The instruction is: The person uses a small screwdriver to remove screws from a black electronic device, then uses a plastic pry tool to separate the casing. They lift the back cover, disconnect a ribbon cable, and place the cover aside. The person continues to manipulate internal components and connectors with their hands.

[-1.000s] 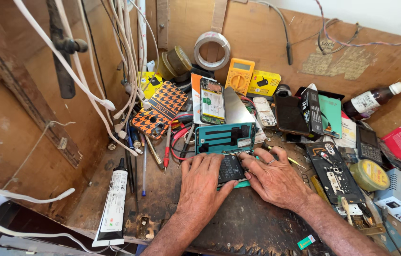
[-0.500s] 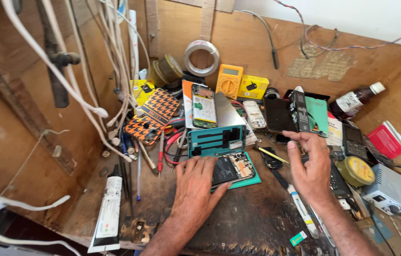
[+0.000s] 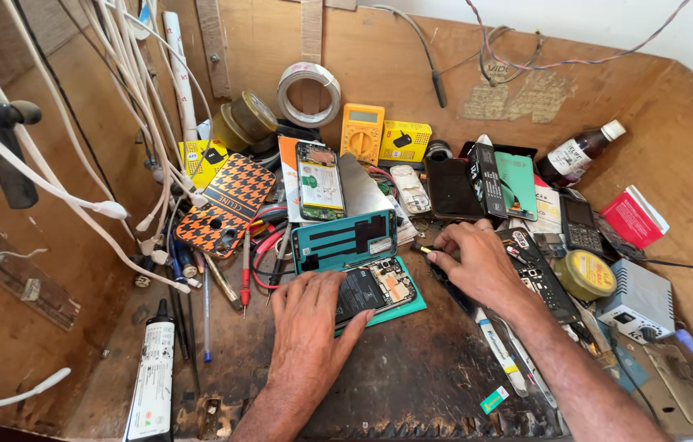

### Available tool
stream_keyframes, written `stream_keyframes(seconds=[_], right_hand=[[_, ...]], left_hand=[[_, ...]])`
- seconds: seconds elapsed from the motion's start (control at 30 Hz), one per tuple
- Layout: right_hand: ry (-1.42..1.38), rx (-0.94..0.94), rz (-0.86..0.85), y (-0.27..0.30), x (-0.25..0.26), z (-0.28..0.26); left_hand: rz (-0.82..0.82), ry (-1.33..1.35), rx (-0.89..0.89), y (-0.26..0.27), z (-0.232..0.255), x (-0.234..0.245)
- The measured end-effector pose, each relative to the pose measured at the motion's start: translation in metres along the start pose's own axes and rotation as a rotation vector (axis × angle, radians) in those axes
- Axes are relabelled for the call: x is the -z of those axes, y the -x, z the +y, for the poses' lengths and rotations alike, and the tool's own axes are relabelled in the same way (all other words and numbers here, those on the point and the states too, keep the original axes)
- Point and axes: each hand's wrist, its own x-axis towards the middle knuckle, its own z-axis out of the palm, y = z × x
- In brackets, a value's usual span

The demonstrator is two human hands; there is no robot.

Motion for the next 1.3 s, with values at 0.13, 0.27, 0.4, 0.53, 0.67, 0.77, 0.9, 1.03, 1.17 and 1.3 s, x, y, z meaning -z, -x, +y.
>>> stream_keyframes(seconds=[0.13,0.27,0.4,0.53,0.67,0.77,0.9,1.03,1.17,1.3], right_hand=[[0.041,-0.04,-0.075,-0.004,-0.003,-0.003],[0.074,0.002,-0.03,-0.002,-0.009,0.002],[-0.067,-0.046,0.069,-0.001,-0.005,0.009],[-0.337,-0.336,0.069,0.007,-0.001,0.015],[-0.045,-0.311,-0.011,0.016,-0.006,0.008],[0.034,-0.304,-0.026,0.021,-0.004,-0.001],[-0.042,-0.312,-0.031,0.022,0.004,-0.009],[0.02,-0.361,-0.072,0.021,0.007,-0.011],[0.022,-0.325,-0.04,0.024,0.008,-0.011],[0.018,-0.423,-0.12,0.022,0.015,-0.007]], left_hand=[[-0.001,0.009,0.006,0.0,0.0,0.001],[-0.018,0.017,0.011,0.0,0.001,0.001],[-0.022,0.029,0.023,0.0,0.0,0.002],[-0.016,0.003,0.009,0.0,0.0,0.001],[-0.013,0.018,0.011,0.001,-0.001,0.0],[-0.01,0.022,0.006,0.001,0.0,0.001],[-0.029,0.019,0.006,0.002,0.001,0.002],[-0.034,0.008,0.006,0.001,0.001,0.001],[-0.038,0.021,0.012,0.001,0.001,0.003],[-0.018,0.014,-0.001,0.001,0.001,0.002]])
